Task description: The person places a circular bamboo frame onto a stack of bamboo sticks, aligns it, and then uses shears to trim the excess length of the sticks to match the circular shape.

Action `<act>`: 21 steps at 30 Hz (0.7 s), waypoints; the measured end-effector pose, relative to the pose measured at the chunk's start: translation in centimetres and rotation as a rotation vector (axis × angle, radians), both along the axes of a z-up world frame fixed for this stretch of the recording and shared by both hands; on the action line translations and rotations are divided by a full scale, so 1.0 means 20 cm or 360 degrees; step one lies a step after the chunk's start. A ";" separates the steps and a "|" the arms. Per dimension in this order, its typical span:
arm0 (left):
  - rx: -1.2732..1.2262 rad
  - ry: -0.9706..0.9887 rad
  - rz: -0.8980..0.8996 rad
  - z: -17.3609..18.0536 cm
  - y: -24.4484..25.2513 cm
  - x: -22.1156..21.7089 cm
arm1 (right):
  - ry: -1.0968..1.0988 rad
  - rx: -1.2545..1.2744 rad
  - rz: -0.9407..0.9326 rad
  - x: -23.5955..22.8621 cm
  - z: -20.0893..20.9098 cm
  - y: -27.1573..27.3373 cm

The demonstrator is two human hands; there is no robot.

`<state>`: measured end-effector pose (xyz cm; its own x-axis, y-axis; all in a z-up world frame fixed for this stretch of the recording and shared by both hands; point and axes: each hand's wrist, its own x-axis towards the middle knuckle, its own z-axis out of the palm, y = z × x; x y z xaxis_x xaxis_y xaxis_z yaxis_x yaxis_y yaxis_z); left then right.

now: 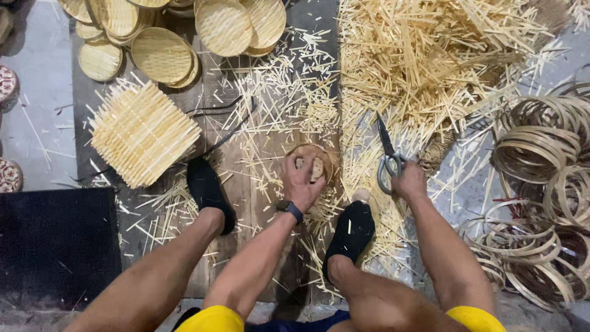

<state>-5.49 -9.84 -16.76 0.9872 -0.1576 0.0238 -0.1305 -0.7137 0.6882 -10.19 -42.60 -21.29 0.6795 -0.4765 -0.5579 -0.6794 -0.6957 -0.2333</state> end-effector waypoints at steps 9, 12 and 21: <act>-0.0010 -0.0102 -0.0599 -0.08 0.12 0.17 | 0.0079 0.0842 -0.0583 -0.04 0.42 0.32; -0.0207 0.0016 -0.0301 0.00 0.10 0.13 | -0.0402 0.0893 -0.0562 -0.10 0.56 0.54; -0.0243 -0.0103 -0.0018 0.04 0.07 0.03 | 0.0091 0.1282 -0.0605 -0.13 0.59 0.76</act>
